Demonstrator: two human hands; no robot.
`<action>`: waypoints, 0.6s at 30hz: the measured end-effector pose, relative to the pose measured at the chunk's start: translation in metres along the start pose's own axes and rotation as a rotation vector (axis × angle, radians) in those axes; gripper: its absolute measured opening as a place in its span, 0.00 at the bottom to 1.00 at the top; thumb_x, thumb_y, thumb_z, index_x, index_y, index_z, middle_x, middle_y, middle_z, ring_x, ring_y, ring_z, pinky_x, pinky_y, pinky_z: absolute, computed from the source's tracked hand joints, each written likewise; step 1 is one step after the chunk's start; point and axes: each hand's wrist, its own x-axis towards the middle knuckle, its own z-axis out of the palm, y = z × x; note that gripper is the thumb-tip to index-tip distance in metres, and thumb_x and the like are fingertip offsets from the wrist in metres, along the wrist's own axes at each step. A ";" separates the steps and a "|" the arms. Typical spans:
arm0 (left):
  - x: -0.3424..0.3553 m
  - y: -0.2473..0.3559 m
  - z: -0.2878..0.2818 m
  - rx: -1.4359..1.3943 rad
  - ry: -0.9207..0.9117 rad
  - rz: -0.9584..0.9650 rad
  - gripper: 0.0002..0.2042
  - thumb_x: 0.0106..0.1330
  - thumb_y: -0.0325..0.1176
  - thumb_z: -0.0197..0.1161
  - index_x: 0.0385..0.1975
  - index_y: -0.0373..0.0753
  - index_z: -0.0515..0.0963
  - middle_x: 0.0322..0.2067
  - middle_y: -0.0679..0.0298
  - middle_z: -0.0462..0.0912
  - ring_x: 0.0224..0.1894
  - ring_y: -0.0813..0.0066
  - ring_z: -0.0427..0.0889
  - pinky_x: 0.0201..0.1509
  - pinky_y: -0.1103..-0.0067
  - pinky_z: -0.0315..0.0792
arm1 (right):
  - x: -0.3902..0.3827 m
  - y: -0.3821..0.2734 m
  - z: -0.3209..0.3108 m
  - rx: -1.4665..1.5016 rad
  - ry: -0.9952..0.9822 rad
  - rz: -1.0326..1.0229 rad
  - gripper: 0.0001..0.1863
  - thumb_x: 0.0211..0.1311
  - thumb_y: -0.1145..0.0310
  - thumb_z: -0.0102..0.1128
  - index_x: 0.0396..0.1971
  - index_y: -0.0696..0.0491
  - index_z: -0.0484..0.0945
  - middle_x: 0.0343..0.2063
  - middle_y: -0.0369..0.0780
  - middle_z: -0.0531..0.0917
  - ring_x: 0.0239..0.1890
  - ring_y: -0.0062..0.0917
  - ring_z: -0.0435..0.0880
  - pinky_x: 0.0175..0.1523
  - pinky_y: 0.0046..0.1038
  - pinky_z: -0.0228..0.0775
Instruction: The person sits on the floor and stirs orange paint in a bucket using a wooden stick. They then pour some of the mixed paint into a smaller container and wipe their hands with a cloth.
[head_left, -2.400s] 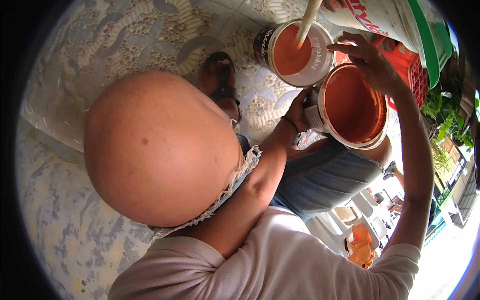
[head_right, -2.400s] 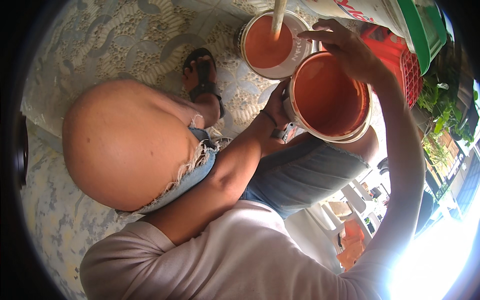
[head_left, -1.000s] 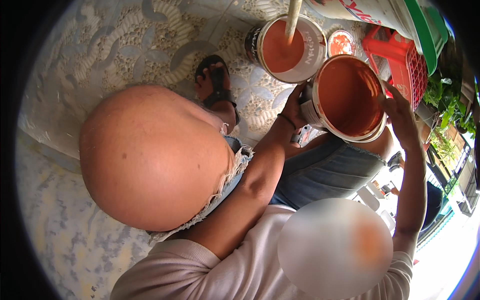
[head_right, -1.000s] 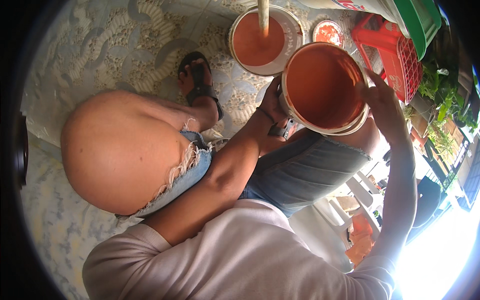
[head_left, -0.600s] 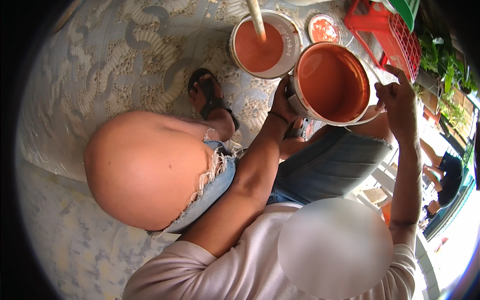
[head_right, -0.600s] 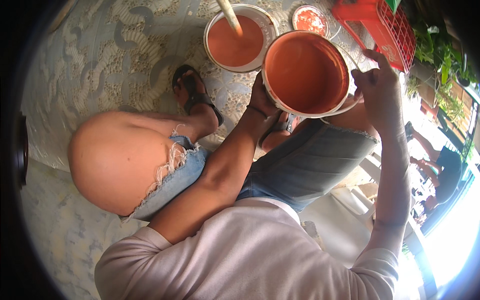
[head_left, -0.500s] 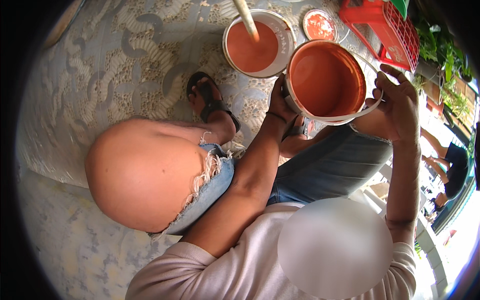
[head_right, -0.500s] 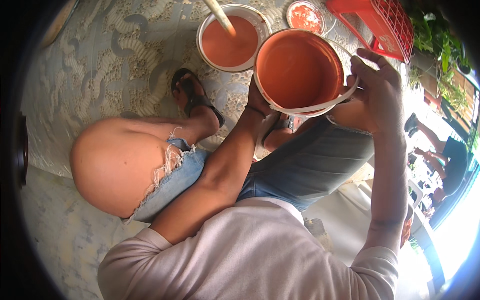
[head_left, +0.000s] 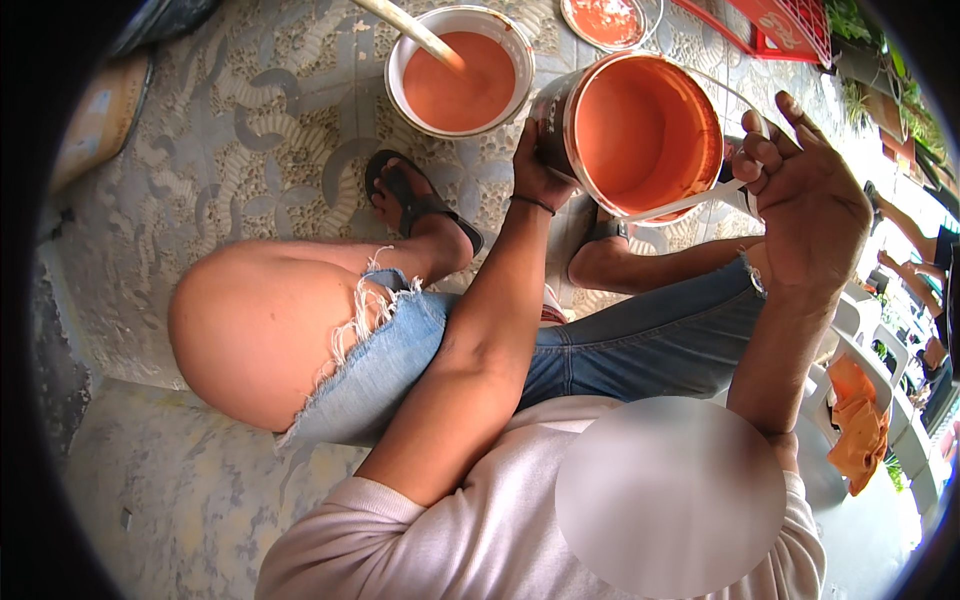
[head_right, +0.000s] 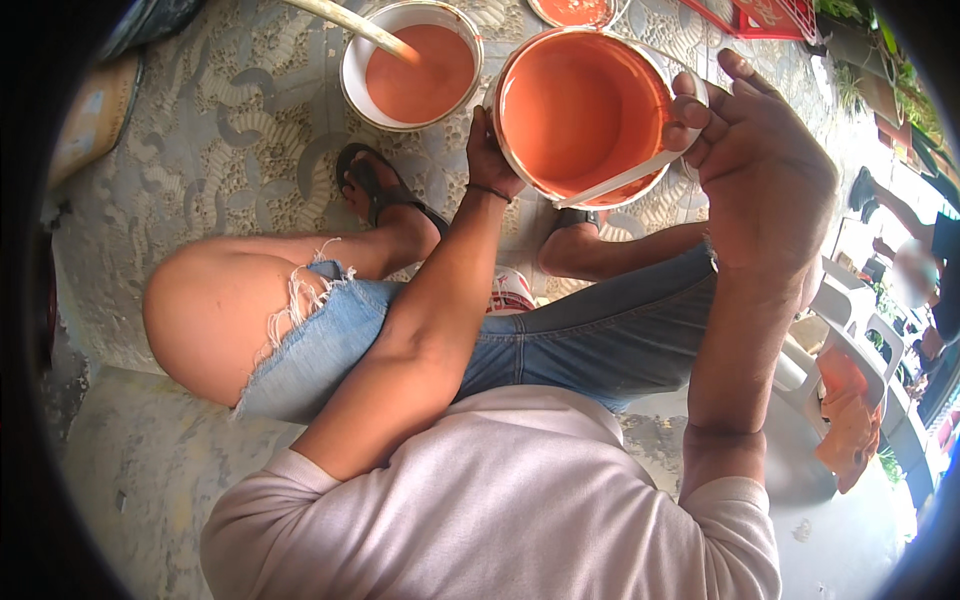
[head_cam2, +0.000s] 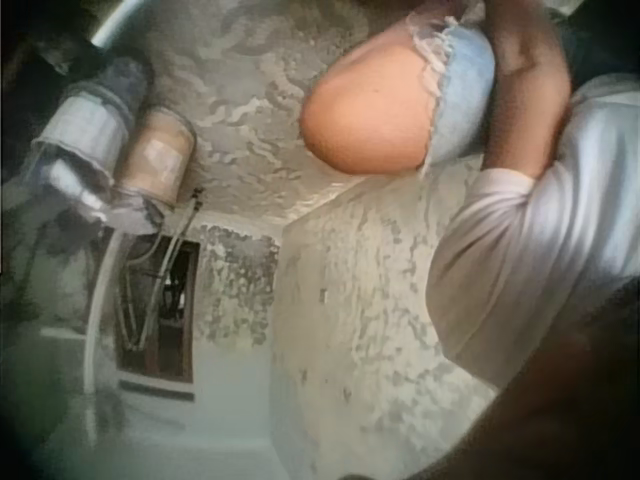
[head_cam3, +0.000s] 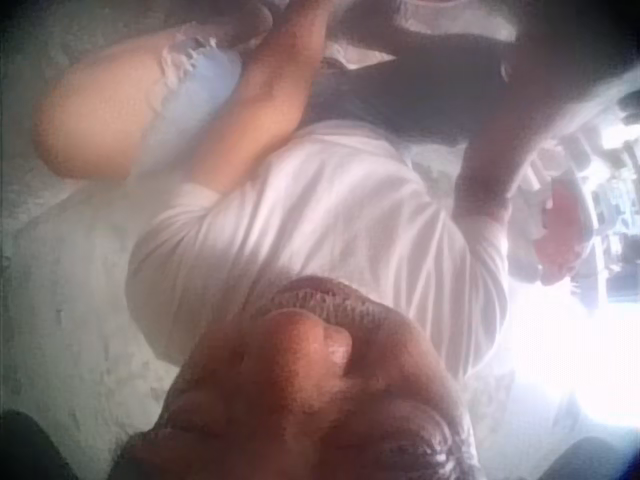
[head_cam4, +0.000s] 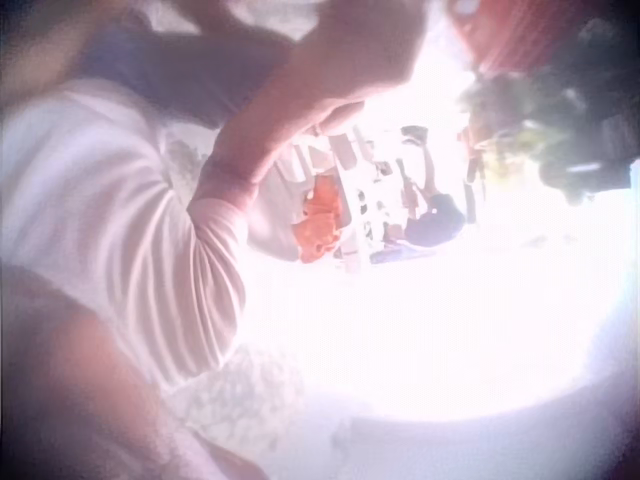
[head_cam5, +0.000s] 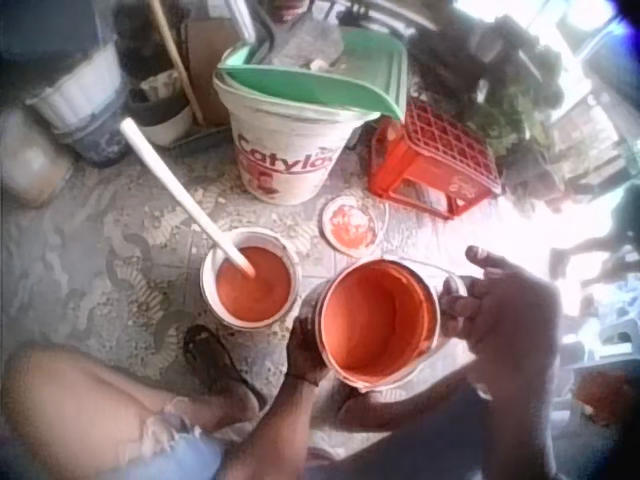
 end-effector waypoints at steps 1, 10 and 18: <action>0.001 -0.001 0.003 0.024 -0.015 0.008 0.31 0.73 0.56 0.57 0.69 0.42 0.69 0.67 0.55 0.74 0.69 0.53 0.72 0.73 0.52 0.66 | -0.002 -0.001 -0.004 -0.006 -0.016 -0.034 0.29 0.66 0.79 0.50 0.64 0.76 0.58 0.44 0.63 0.78 0.47 0.49 0.83 0.48 0.42 0.79; 0.008 -0.036 0.029 0.041 -0.064 -0.087 0.31 0.73 0.53 0.60 0.70 0.42 0.67 0.66 0.57 0.74 0.68 0.54 0.73 0.74 0.53 0.65 | -0.009 -0.052 -0.045 -0.016 -0.129 -0.087 0.32 0.66 0.73 0.50 0.60 0.84 0.56 0.48 0.69 0.71 0.55 0.58 0.75 0.58 0.52 0.73; 0.004 -0.039 0.043 0.040 -0.036 -0.087 0.25 0.73 0.58 0.58 0.55 0.43 0.81 0.59 0.56 0.81 0.66 0.51 0.75 0.71 0.48 0.66 | -0.020 -0.064 -0.029 -0.132 -0.108 -0.162 0.29 0.70 0.70 0.51 0.60 0.79 0.60 0.56 0.74 0.66 0.59 0.59 0.73 0.63 0.55 0.68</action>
